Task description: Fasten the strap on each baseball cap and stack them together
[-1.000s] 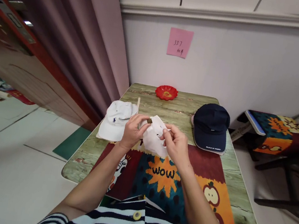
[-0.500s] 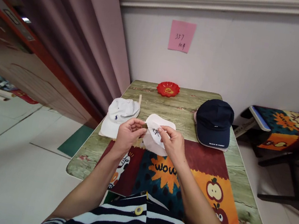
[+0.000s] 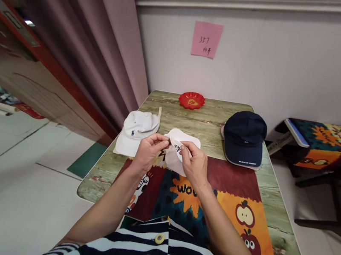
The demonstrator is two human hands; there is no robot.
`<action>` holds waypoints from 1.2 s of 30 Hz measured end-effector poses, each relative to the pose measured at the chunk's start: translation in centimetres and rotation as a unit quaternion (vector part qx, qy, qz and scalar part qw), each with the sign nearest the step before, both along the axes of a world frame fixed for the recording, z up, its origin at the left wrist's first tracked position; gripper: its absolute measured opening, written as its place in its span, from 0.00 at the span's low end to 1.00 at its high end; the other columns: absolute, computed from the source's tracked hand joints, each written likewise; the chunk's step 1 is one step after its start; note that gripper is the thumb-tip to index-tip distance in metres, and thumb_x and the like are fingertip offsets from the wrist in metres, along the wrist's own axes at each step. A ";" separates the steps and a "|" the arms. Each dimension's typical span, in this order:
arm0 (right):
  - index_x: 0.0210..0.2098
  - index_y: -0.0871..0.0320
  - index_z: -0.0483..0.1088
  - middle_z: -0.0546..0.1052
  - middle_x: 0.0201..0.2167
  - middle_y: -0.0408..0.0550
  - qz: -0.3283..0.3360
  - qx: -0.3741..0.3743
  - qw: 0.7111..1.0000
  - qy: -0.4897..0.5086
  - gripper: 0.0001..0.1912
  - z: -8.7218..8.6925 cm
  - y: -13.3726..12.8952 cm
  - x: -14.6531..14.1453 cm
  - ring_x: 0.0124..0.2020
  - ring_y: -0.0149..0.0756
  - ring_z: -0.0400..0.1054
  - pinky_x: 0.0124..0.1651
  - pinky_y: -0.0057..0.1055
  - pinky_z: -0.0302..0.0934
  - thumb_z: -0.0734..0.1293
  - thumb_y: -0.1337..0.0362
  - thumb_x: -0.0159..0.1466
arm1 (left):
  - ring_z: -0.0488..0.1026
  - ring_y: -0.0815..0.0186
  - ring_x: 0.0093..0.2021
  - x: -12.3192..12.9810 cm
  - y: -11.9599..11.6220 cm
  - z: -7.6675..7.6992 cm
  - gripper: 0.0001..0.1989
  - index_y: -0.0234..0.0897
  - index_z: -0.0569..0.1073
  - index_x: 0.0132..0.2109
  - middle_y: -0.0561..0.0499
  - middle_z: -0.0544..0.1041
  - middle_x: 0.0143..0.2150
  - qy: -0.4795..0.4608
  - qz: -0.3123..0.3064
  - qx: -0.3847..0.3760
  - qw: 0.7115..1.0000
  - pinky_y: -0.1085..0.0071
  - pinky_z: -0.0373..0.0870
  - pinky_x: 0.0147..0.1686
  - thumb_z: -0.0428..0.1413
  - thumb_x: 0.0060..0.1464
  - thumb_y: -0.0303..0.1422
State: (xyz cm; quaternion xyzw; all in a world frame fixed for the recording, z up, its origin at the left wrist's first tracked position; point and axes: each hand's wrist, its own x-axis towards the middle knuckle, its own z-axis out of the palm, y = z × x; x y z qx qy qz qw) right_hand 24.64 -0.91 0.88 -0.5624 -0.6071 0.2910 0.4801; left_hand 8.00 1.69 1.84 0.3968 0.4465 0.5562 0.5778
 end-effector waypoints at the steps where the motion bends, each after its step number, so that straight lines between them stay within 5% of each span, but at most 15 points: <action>1: 0.42 0.54 0.78 0.81 0.29 0.46 -0.001 0.005 1.000 0.005 0.15 0.1 0.0 0.0 0.31 0.39 0.73 0.37 0.32 0.62 0.64 0.53 0.67 | 0.75 0.70 0.32 0.1 0.0 0.1 0.13 0.34 0.78 0.33 0.52 0.79 0.31 -0.002 -0.008 0.001 1.000 0.72 0.71 0.39 0.70 0.41 0.35; 9: 0.36 0.54 0.80 0.82 0.31 0.46 -0.049 0.037 0.998 0.015 0.16 0.3 0.0 0.2 0.31 0.40 0.73 0.35 0.31 0.61 0.69 0.48 0.64 | 0.79 0.66 0.31 0.1 0.3 0.9 0.19 0.33 0.75 0.34 0.52 0.79 0.29 -0.071 -0.047 -0.065 0.994 0.69 0.76 0.38 0.73 0.37 0.37; 26: 0.32 0.55 0.78 0.80 0.26 0.43 -0.081 0.038 0.994 -0.068 0.15 0.2 -0.4 -0.2 0.25 0.34 0.69 0.32 0.29 0.56 0.67 0.50 0.65 | 0.77 0.68 0.27 0.2 -0.3 1.1 0.17 0.33 0.77 0.36 0.50 0.80 0.26 0.004 -0.052 -0.029 0.998 0.71 0.74 0.34 0.69 0.43 0.39; 36: 0.33 0.54 0.79 0.83 0.31 0.45 -0.023 0.079 0.986 -0.146 0.13 0.8 -0.6 0.1 0.31 0.37 0.75 0.34 0.30 0.55 0.66 0.54 0.66 | 0.76 0.69 0.26 -0.1 -0.6 1.6 0.12 0.34 0.77 0.36 0.52 0.79 0.26 0.076 -0.053 0.013 0.996 0.73 0.72 0.32 0.66 0.47 0.37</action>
